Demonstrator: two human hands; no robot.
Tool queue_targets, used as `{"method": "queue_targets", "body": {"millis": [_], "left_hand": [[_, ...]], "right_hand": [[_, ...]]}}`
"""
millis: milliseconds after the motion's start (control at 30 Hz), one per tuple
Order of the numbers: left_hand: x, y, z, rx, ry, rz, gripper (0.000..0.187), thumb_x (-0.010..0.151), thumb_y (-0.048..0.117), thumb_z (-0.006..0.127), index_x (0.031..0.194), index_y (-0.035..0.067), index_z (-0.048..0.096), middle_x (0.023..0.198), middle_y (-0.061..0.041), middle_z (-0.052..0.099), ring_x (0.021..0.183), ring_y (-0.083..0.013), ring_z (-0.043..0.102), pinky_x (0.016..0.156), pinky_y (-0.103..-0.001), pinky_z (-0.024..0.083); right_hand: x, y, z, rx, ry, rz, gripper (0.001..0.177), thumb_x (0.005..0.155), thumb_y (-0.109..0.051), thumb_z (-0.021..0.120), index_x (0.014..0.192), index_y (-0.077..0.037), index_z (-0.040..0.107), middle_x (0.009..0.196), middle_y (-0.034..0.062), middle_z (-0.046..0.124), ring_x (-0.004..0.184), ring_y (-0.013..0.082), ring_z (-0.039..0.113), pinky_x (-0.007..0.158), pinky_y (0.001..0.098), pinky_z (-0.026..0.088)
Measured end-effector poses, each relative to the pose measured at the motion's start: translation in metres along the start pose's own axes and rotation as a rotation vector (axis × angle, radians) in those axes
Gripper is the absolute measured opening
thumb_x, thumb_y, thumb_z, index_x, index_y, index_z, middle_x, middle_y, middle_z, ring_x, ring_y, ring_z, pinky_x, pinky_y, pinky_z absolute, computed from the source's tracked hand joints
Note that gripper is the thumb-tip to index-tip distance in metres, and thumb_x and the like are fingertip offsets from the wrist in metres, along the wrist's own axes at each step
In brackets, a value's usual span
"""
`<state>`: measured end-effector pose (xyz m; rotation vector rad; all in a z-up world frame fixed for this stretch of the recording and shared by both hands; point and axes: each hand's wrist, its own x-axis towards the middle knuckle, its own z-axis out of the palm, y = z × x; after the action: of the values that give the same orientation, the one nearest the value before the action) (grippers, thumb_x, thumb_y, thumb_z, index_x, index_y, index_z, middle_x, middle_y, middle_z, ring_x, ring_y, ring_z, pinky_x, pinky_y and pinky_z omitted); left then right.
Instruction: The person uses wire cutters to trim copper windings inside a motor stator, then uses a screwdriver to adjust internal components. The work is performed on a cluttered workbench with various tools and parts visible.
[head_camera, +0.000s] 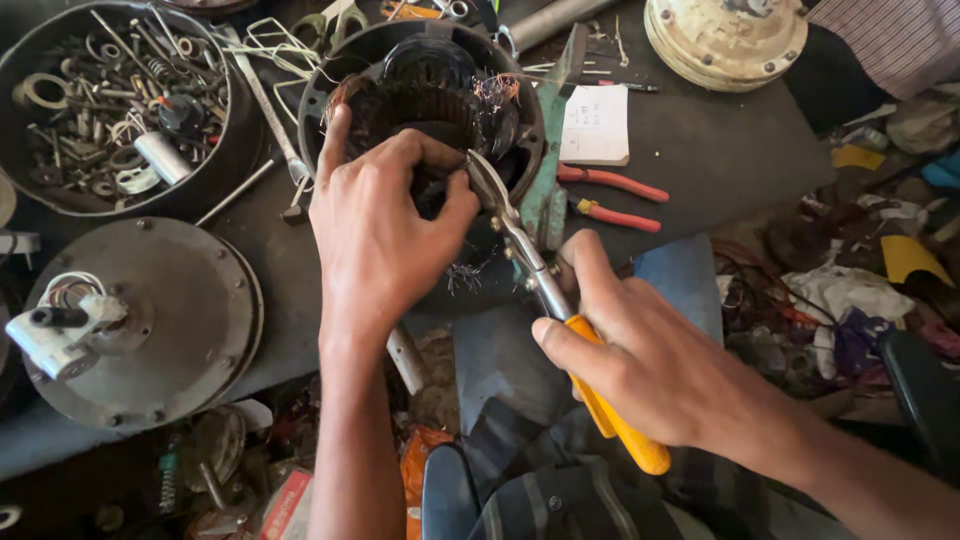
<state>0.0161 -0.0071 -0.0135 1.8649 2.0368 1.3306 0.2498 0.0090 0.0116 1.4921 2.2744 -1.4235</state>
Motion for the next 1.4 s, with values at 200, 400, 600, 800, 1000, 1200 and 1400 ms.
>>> {"method": "queue_targets", "body": {"millis": [200,400,600,800,1000,1200,1400], "left_hand": [[-0.004,-0.002,0.003,0.003,0.013,-0.018,0.013,0.087,0.019,0.069,0.088,0.006,0.071,0.089,-0.006,0.077,0.085,-0.0249,0.073,0.124,-0.046,0.03],[-0.002,0.003,0.002,-0.001,0.057,-0.03,0.011,0.087,0.017,0.071,0.087,0.006,0.071,0.088,-0.005,0.076,0.086,-0.0255,0.072,0.123,-0.045,0.032],[-0.004,-0.001,0.002,0.0,0.04,-0.029,0.01,0.087,0.016,0.072,0.089,0.006,0.071,0.089,-0.006,0.076,0.086,-0.0256,0.072,0.124,-0.046,0.032],[-0.001,0.003,0.0,0.006,0.015,-0.038,0.011,0.087,0.017,0.073,0.089,0.006,0.07,0.089,-0.005,0.075,0.087,-0.0263,0.071,0.126,-0.046,0.032],[0.007,0.003,-0.009,-0.032,-0.041,-0.056,0.01,0.086,0.018,0.074,0.091,0.01,0.073,0.089,-0.002,0.076,0.087,-0.0229,0.072,0.124,-0.047,0.029],[0.003,0.002,0.001,0.006,0.009,-0.059,0.003,0.088,0.013,0.075,0.09,0.013,0.073,0.098,0.003,0.077,0.097,-0.0171,0.072,0.127,-0.046,0.03],[0.006,-0.008,-0.015,-0.051,-0.066,0.094,0.007,0.089,0.008,0.073,0.095,0.008,0.068,0.105,-0.003,0.073,0.124,-0.0242,0.067,0.134,-0.054,0.024]], "right_hand": [[0.008,-0.034,-0.035,0.555,-0.284,0.03,0.036,0.098,-0.032,0.061,0.116,-0.009,0.04,0.077,0.0114,0.065,0.063,0.026,0.071,0.05,0.0443,0.063],[0.0,-0.045,-0.013,-0.065,-0.067,0.179,0.036,0.093,-0.035,0.065,0.106,-0.012,0.04,0.06,0.0081,0.057,0.052,0.0208,0.058,0.049,0.0381,0.048],[0.004,-0.007,0.011,0.057,0.155,-0.009,0.048,0.081,-0.021,0.08,0.1,-0.009,0.038,0.055,0.0085,0.057,0.045,0.0207,0.057,0.044,0.0377,0.045],[0.02,0.004,0.036,-0.081,0.309,-0.137,0.057,0.08,-0.023,0.085,0.108,-0.005,0.039,0.062,0.011,0.057,0.052,0.0241,0.063,0.048,0.0396,0.046],[0.021,0.029,0.06,0.123,0.353,-0.209,0.049,0.08,-0.018,0.081,0.1,0.001,0.041,0.072,0.0146,0.067,0.058,0.0264,0.07,0.05,0.0388,0.053],[0.004,0.062,0.046,0.115,0.181,-0.027,0.055,0.073,-0.017,0.085,0.108,-0.003,0.045,0.078,0.0149,0.071,0.071,0.0246,0.07,0.064,0.0377,0.055],[-0.006,0.096,0.054,0.394,0.203,-0.272,0.053,0.079,-0.008,0.081,0.113,0.0,0.041,0.1,0.0143,0.07,0.088,0.0179,0.076,0.083,0.0344,0.059]]}}
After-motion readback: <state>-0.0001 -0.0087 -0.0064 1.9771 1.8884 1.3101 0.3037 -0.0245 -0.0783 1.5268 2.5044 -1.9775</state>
